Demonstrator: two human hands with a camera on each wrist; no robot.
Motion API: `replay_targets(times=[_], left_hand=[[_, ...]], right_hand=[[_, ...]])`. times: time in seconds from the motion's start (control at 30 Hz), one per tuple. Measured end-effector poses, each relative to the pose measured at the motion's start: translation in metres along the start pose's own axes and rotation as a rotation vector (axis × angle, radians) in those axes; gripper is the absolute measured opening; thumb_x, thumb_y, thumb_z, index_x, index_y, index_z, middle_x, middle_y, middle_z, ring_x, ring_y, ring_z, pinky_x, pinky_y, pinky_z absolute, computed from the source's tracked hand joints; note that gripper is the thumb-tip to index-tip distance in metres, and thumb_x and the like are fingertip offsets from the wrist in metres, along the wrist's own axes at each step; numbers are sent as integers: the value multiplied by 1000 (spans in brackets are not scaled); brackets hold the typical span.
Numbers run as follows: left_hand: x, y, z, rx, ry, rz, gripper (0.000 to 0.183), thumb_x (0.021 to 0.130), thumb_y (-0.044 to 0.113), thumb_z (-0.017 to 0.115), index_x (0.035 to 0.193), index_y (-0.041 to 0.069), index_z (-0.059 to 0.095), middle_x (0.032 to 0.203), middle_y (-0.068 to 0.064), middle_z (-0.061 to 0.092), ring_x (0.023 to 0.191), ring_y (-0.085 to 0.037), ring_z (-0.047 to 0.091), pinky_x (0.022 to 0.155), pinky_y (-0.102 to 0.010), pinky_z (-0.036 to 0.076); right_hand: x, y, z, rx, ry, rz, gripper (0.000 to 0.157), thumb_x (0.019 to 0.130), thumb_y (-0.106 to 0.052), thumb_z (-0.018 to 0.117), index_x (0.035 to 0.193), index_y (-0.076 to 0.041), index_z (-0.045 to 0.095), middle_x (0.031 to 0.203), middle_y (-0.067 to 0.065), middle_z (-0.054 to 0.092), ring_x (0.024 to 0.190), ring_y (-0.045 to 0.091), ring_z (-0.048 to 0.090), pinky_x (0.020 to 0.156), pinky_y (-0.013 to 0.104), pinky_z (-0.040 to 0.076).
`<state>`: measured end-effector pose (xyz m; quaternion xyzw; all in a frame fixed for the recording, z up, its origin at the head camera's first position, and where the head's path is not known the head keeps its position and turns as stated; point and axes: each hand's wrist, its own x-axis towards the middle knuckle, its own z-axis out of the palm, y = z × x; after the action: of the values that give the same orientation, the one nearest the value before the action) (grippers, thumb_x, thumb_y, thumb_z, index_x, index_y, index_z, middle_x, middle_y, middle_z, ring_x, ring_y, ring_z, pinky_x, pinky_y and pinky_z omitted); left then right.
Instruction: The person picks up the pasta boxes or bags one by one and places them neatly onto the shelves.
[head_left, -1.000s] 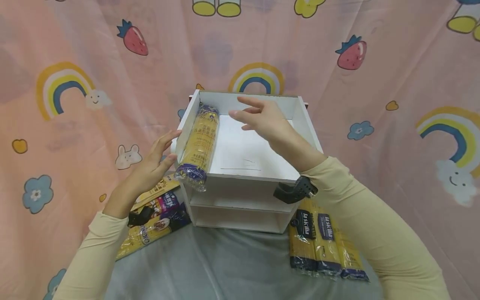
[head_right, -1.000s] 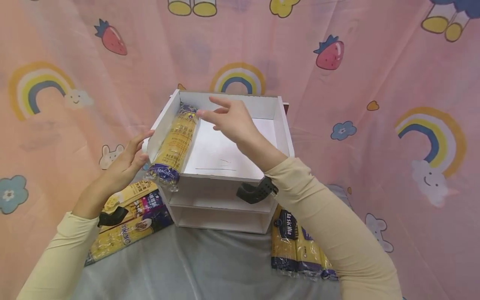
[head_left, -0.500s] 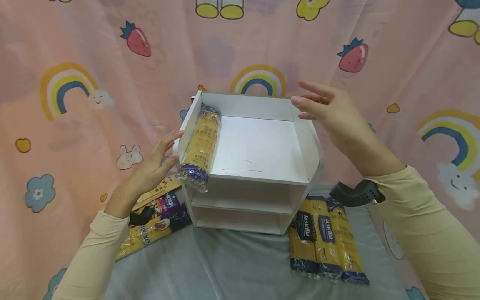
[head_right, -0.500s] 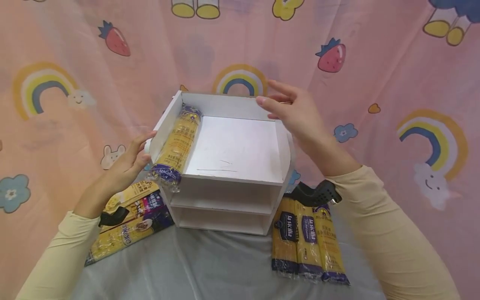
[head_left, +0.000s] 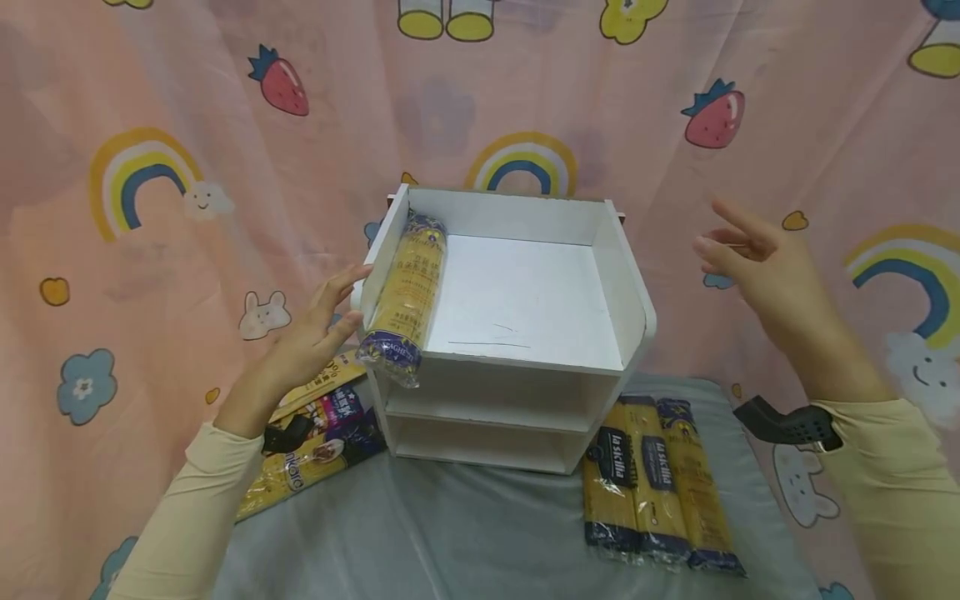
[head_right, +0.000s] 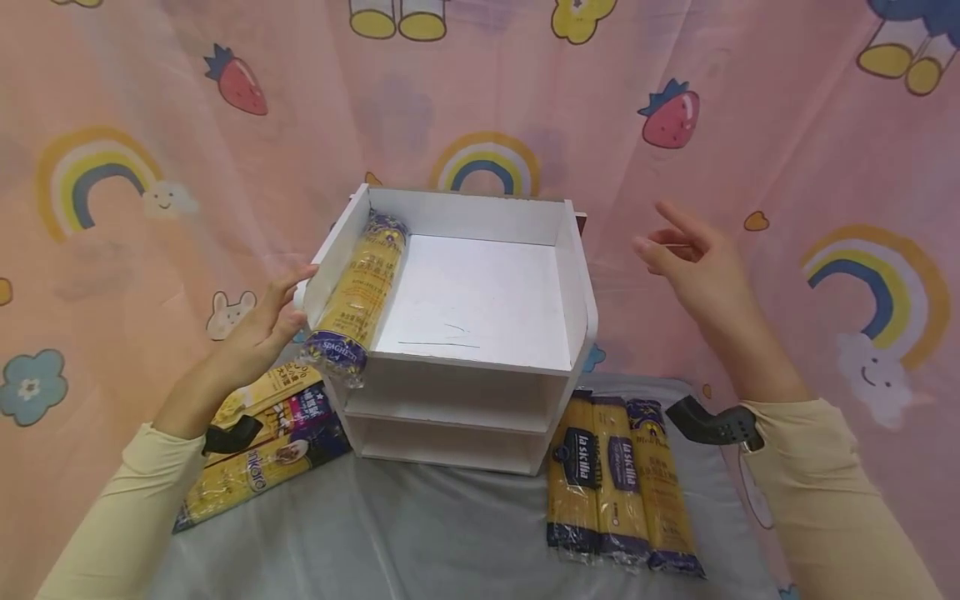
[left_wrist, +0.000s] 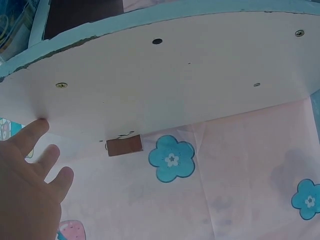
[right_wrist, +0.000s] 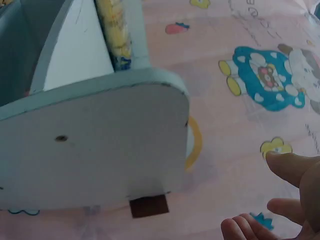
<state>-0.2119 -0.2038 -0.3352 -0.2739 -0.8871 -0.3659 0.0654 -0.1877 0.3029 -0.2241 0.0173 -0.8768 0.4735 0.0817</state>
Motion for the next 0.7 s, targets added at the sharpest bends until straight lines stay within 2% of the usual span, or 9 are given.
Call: replay_targets(times=[0.07,0.13,0.2,0.33,0.4,0.47,0.57,0.63,0.7], left_hand=[[0,0,0,-3,2,0,55,108,39,31,158,34,10,167,-12,3,149,-48,22,105,-78,30],[0,1,0,-4,3,1,55,108,39,32,158,33,10,167,-12,4,149,-49,22,104,-79,29],[0,1,1,-5,5,4,55,108,40,32,158,32,10,167,-12,4,148,-50,23,105,-79,29],[0,2,1,-17,9,8,55,108,41,32,158,31,12,167,-12,5,148,-51,22,108,-78,26],[0,3,1,-17,9,2,55,108,41,32,158,31,11,167,-12,4,148,-51,22,108,-78,26],[-1,4,1,-16,10,-8,55,107,41,32,157,32,11,167,-11,4,149,-50,21,108,-78,26],[0,4,1,-12,6,-13,55,108,41,32,157,32,11,168,-10,3,149,-50,21,107,-78,27],[0,4,1,-11,2,-15,55,108,41,32,157,32,11,168,-10,3,149,-50,21,107,-79,26],[0,4,1,-8,4,-15,55,108,40,32,157,32,10,168,-10,3,149,-50,21,107,-79,26]], right_hand=[[-1,19,-1,-11,20,-1,63,97,-42,59,152,-45,29,137,-2,50,96,-15,58,122,42,31],[-3,38,-1,-44,29,11,64,97,-42,59,153,-43,28,126,-14,52,94,-16,58,113,24,40],[-5,57,0,-75,29,25,66,97,-43,59,154,-42,26,118,-21,51,90,-18,60,109,27,46],[-12,94,3,-126,-13,68,69,97,-50,56,154,-45,19,136,3,51,87,-23,53,110,63,35],[-15,113,5,-139,-28,75,69,98,-50,55,155,-44,17,145,18,45,87,-23,51,102,64,40],[-19,132,8,-182,-32,91,70,98,-50,53,156,-42,15,147,25,43,92,-13,54,89,53,50],[-25,162,14,-232,-23,90,71,100,-47,53,159,-32,16,144,32,45,112,22,62,78,50,50],[-31,181,19,-264,-19,98,73,100,-46,53,159,-26,16,142,35,47,121,46,54,82,57,50],[-38,201,24,-280,-25,105,74,100,-45,54,159,-21,16,141,38,46,124,57,48,87,67,45]])
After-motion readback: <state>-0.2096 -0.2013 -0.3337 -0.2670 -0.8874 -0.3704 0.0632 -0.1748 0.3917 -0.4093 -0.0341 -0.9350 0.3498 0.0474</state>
